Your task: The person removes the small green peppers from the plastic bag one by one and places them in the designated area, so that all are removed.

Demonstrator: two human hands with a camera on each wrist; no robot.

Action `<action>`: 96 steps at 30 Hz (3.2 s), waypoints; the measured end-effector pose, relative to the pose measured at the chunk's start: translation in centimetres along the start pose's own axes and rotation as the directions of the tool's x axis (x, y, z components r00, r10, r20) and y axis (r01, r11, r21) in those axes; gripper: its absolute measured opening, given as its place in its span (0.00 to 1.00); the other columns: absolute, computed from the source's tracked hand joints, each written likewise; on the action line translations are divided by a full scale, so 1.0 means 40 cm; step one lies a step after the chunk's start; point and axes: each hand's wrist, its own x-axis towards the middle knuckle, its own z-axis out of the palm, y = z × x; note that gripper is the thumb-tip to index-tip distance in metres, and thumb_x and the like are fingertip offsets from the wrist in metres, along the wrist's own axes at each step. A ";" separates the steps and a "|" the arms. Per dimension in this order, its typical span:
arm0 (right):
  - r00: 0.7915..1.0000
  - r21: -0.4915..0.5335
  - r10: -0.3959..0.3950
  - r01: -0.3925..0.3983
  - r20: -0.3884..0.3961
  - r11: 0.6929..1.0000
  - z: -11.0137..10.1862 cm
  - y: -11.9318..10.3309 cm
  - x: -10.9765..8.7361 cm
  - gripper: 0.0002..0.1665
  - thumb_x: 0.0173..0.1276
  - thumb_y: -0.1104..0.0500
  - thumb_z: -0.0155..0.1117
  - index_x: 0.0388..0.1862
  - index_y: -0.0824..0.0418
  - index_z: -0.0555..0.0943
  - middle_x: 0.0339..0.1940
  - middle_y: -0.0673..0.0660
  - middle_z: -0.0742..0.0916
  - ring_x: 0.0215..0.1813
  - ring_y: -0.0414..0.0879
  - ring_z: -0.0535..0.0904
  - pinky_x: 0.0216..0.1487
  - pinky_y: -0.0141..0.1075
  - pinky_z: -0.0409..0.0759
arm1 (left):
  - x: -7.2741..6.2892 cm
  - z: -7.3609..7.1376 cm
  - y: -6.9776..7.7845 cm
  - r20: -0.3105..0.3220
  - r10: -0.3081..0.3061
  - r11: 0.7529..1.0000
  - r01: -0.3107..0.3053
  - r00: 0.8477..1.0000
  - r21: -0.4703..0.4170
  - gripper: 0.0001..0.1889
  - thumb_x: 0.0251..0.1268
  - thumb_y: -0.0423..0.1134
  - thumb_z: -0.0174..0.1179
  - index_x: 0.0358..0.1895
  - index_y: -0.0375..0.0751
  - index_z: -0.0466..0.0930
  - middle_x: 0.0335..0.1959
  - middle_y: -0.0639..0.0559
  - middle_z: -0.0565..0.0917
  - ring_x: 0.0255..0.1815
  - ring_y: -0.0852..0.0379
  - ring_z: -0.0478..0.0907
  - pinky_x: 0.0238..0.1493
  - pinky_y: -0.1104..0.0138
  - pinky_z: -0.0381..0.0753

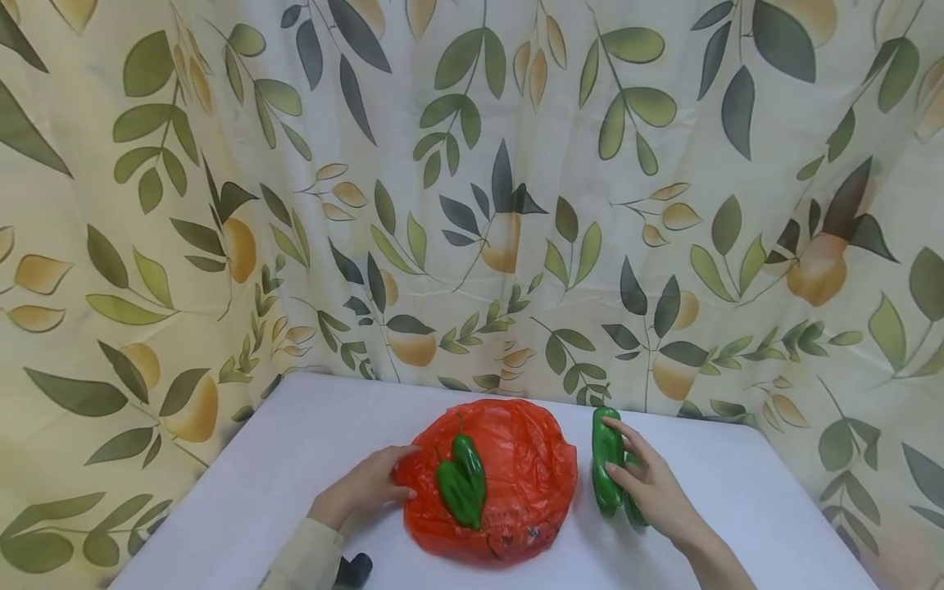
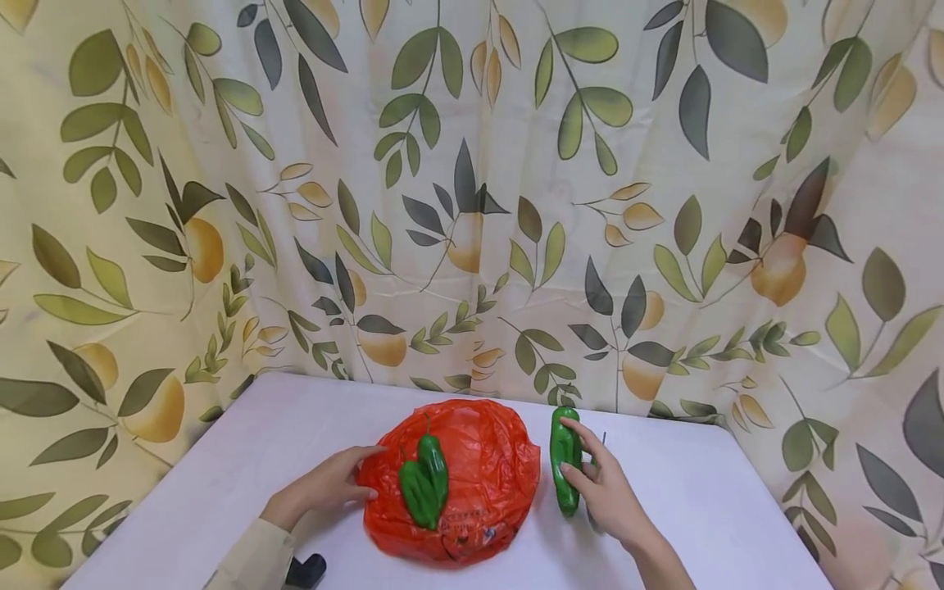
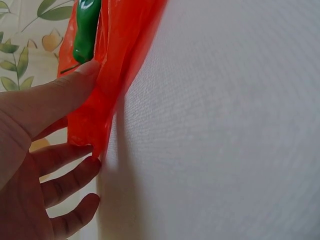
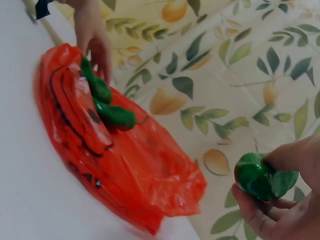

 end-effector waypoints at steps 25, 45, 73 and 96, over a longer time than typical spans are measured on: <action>0.998 -0.090 0.041 -0.045 -0.040 0.995 -0.139 0.111 -0.021 0.40 0.79 0.60 0.54 0.83 0.57 0.48 0.74 0.83 0.63 0.70 0.79 0.69 0.58 0.62 0.82 | -0.004 0.002 0.006 -0.006 0.000 0.999 0.000 1.000 0.041 0.38 0.58 0.42 0.74 0.73 0.47 0.70 0.71 0.43 0.75 0.72 0.39 0.70 0.69 0.40 0.73; 0.992 -0.109 0.124 -0.128 -0.037 0.986 -0.183 0.163 -0.016 0.40 0.79 0.64 0.48 0.83 0.59 0.44 0.76 0.82 0.58 0.72 0.80 0.64 0.57 0.48 0.84 | 0.000 0.003 0.001 -0.009 -0.018 0.999 0.018 1.000 0.035 0.38 0.57 0.43 0.74 0.73 0.47 0.70 0.70 0.44 0.75 0.71 0.39 0.71 0.68 0.41 0.75; 0.972 -0.231 0.230 -0.234 -0.047 0.944 -0.184 0.275 0.010 0.42 0.74 0.67 0.52 0.82 0.63 0.49 0.76 0.84 0.54 0.72 0.82 0.62 0.66 0.65 0.75 | 0.001 0.004 -0.002 -0.008 0.000 0.999 0.000 1.000 0.034 0.38 0.58 0.42 0.73 0.73 0.46 0.70 0.70 0.43 0.75 0.71 0.39 0.71 0.67 0.40 0.76; 0.959 -0.272 0.284 -0.279 -0.022 0.921 -0.181 0.281 0.013 0.40 0.75 0.63 0.51 0.82 0.61 0.50 0.77 0.82 0.52 0.73 0.86 0.50 0.67 0.77 0.57 | 0.002 0.004 -0.003 -0.013 0.032 0.999 -0.031 0.999 0.034 0.38 0.58 0.41 0.73 0.73 0.45 0.70 0.70 0.43 0.76 0.72 0.38 0.70 0.70 0.40 0.73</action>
